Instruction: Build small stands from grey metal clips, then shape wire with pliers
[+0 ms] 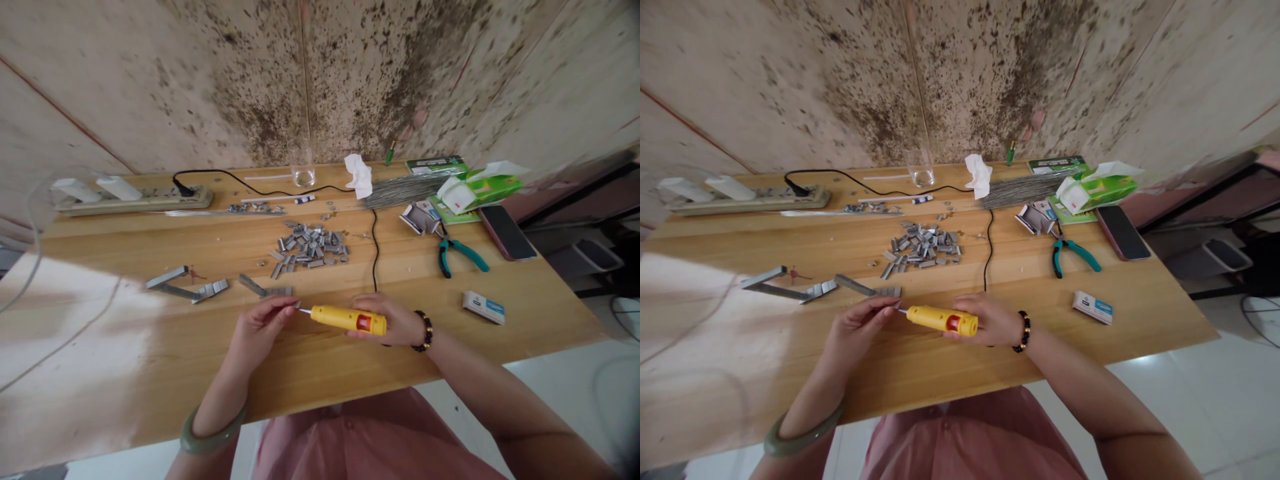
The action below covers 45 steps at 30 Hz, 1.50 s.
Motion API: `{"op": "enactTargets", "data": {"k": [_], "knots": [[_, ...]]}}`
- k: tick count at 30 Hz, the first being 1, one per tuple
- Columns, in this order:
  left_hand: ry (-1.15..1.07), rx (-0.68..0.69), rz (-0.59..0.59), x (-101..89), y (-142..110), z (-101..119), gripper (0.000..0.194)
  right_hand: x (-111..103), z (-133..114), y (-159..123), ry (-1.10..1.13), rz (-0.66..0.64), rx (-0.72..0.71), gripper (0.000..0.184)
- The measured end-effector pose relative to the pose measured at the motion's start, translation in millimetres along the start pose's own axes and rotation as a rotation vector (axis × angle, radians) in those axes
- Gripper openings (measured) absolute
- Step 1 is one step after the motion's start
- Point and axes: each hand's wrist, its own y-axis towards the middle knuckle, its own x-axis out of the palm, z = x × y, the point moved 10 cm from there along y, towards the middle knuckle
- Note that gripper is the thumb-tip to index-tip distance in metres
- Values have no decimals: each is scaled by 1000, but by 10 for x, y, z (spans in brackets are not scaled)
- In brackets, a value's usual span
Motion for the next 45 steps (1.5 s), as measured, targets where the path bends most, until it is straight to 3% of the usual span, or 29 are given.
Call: {"op": "enactTargets", "data": {"k": [10,14,24,29,34,40,45], "knots": [[-23,-32,8,-4,0,-37,22,-9,-14,9,-4,6,-2,31],[-50,-61,61,-79,-5,-71,24,7,-2,8,1,-11,-6,28],[-96,-98,140,-188,-2,-108,33,-133,138,35,-172,98,116,20],[-14,-24,102,-151,25,-69,32,-233,355,-22,-573,27,352,33],[201,152,60,-39,32,79,21,-462,536,-135,-838,-20,531,31],[330,268,-18,88,-12,221,17,-603,589,-366,-708,-66,470,40],[349,280,-64,128,-31,195,16,-611,240,-327,-808,81,407,33]]}}
